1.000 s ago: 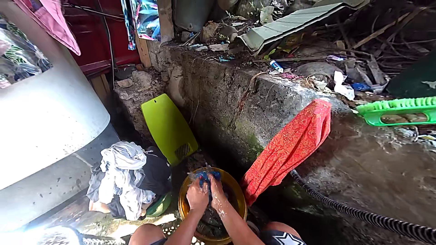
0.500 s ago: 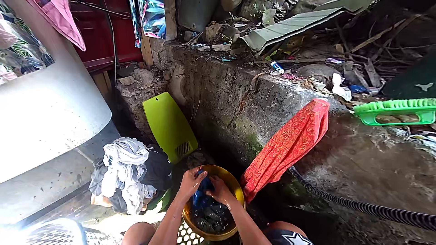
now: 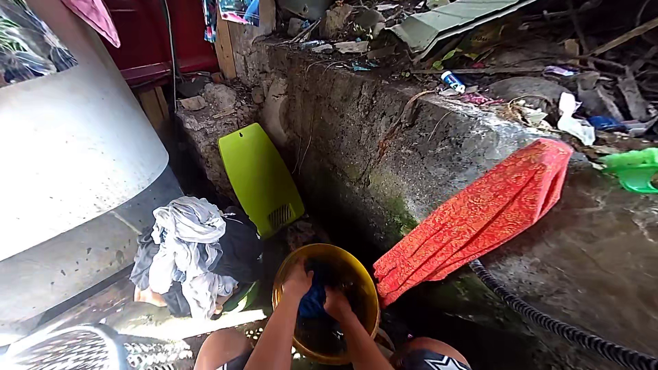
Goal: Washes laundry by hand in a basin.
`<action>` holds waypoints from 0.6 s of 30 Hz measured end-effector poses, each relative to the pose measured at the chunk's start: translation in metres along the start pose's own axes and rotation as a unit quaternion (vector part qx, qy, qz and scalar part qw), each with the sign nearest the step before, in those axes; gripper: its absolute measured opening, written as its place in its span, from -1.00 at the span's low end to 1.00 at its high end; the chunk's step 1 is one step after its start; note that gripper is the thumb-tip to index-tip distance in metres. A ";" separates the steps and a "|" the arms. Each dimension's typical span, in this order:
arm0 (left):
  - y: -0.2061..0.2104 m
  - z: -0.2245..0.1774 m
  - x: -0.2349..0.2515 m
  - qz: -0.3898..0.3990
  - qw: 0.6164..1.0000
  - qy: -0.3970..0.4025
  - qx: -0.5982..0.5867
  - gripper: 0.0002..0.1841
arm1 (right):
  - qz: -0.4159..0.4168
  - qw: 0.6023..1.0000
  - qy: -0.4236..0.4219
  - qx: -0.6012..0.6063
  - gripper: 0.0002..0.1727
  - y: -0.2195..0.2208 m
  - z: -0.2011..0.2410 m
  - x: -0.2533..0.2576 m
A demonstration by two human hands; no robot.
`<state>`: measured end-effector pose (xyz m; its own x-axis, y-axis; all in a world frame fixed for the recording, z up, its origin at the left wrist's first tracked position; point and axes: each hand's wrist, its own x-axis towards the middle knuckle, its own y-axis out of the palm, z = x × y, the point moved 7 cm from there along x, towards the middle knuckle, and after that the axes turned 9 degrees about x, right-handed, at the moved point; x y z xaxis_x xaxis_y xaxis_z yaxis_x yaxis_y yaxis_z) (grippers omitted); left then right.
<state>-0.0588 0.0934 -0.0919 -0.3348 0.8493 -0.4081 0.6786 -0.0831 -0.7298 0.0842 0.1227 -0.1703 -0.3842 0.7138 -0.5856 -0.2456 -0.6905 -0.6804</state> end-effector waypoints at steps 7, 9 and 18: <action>0.086 0.013 -0.004 0.163 0.945 0.047 0.281 -0.53 | 0.125 0.991 -0.003 -0.049 -0.41 0.047 -0.017 -0.004; 0.095 0.025 -0.014 0.208 0.932 0.000 0.297 -0.58 | 0.097 0.995 -0.003 -0.024 -0.41 0.025 -0.013 -0.005; 0.021 -0.032 -0.052 -0.199 0.967 -0.008 -0.159 -0.70 | -0.089 0.694 0.001 0.714 -0.56 -0.047 0.027 -0.032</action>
<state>-0.0064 0.0647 -0.0684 -0.6186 0.7732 -0.1392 0.6596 0.4149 -0.6267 0.0837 0.1291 -0.1073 -0.2346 0.8021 -0.5492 -0.9214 -0.0035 0.3885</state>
